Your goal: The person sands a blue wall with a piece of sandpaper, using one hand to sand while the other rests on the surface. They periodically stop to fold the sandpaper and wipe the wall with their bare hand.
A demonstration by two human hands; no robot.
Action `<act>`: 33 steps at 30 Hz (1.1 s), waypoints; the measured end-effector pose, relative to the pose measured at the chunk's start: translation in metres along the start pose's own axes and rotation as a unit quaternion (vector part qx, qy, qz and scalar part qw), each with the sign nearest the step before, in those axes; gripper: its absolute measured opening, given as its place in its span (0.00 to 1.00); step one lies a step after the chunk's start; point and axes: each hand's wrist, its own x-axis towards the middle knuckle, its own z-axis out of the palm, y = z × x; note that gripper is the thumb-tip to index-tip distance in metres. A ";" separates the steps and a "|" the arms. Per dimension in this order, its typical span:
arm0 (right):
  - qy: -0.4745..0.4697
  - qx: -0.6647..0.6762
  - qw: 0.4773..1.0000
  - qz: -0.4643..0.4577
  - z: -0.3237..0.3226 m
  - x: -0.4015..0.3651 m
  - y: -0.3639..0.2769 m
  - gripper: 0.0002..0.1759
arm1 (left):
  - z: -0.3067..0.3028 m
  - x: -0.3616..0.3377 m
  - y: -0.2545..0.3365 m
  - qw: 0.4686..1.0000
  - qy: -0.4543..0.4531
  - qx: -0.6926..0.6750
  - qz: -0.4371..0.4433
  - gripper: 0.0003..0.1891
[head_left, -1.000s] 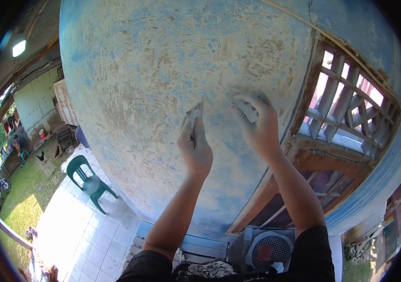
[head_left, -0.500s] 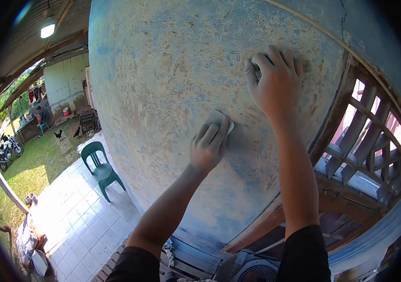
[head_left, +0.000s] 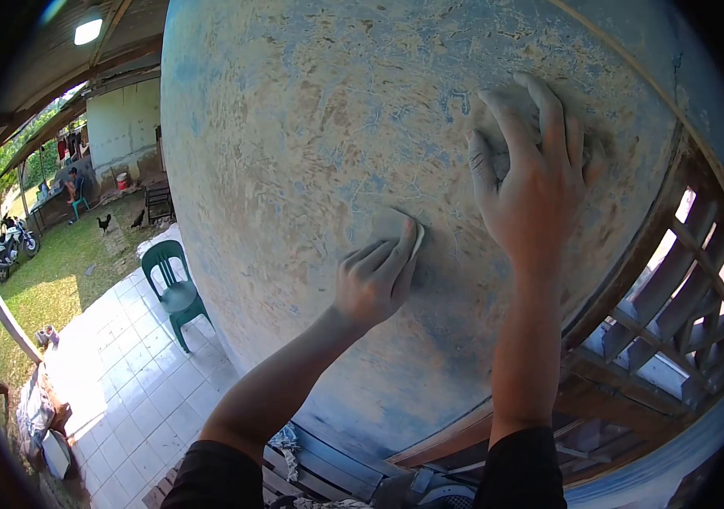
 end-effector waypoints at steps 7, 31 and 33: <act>0.021 0.000 0.999 -0.028 0.006 -0.002 0.005 0.23 | -0.019 0.019 -0.023 0.998 -0.018 0.042 0.042 0.21; -0.102 0.024 0.989 -0.102 -0.016 -0.034 0.002 0.18 | -0.029 0.018 -0.012 0.975 -0.143 0.052 0.162 0.26; -0.093 0.023 0.990 -0.104 -0.015 -0.035 0.004 0.17 | -0.036 0.034 -0.031 0.979 -0.093 0.055 0.175 0.25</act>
